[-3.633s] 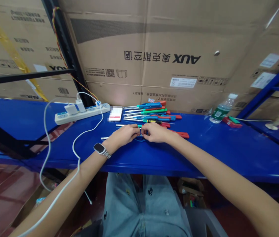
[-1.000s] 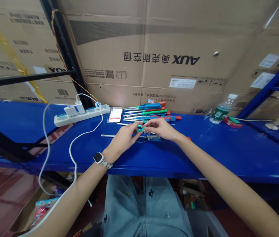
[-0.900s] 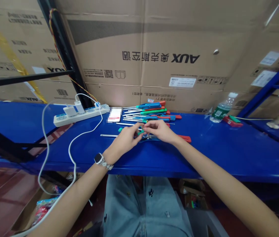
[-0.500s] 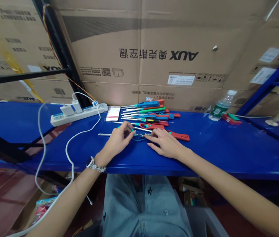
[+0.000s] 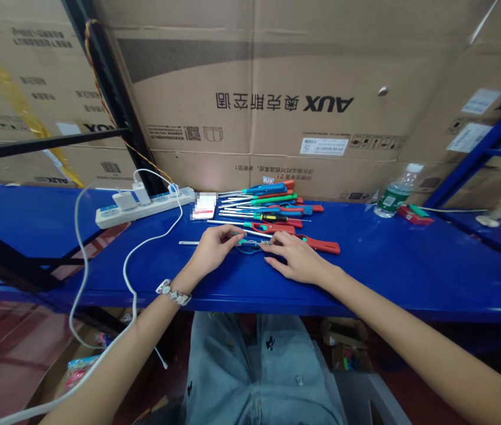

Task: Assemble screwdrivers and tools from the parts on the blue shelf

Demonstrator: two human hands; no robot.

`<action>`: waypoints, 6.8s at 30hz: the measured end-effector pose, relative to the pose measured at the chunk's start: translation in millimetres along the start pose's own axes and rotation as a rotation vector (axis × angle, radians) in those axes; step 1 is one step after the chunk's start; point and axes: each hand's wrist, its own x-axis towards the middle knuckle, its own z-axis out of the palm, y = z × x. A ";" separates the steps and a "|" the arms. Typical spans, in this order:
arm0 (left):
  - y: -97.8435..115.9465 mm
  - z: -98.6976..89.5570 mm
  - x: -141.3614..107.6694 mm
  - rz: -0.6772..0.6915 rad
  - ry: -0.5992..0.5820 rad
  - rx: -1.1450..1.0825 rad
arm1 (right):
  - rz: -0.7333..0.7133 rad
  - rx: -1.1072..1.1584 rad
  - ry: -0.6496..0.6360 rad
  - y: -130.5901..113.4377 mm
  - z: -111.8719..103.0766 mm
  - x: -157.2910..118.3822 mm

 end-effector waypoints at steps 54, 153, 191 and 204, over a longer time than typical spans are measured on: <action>8.3 0.9 8.3 0.057 -0.109 -0.356 | 0.154 0.405 0.274 -12.6 -3.5 32.7; -2.5 -20.1 35.7 0.369 -0.399 0.538 | 0.219 0.077 0.004 7.5 22.2 38.6; -10.6 -9.7 14.9 0.276 -0.222 0.277 | 0.230 0.161 0.114 -21.0 25.3 46.5; -10.2 -15.6 18.5 0.209 -0.309 0.442 | 0.265 0.132 0.152 -24.8 25.6 48.3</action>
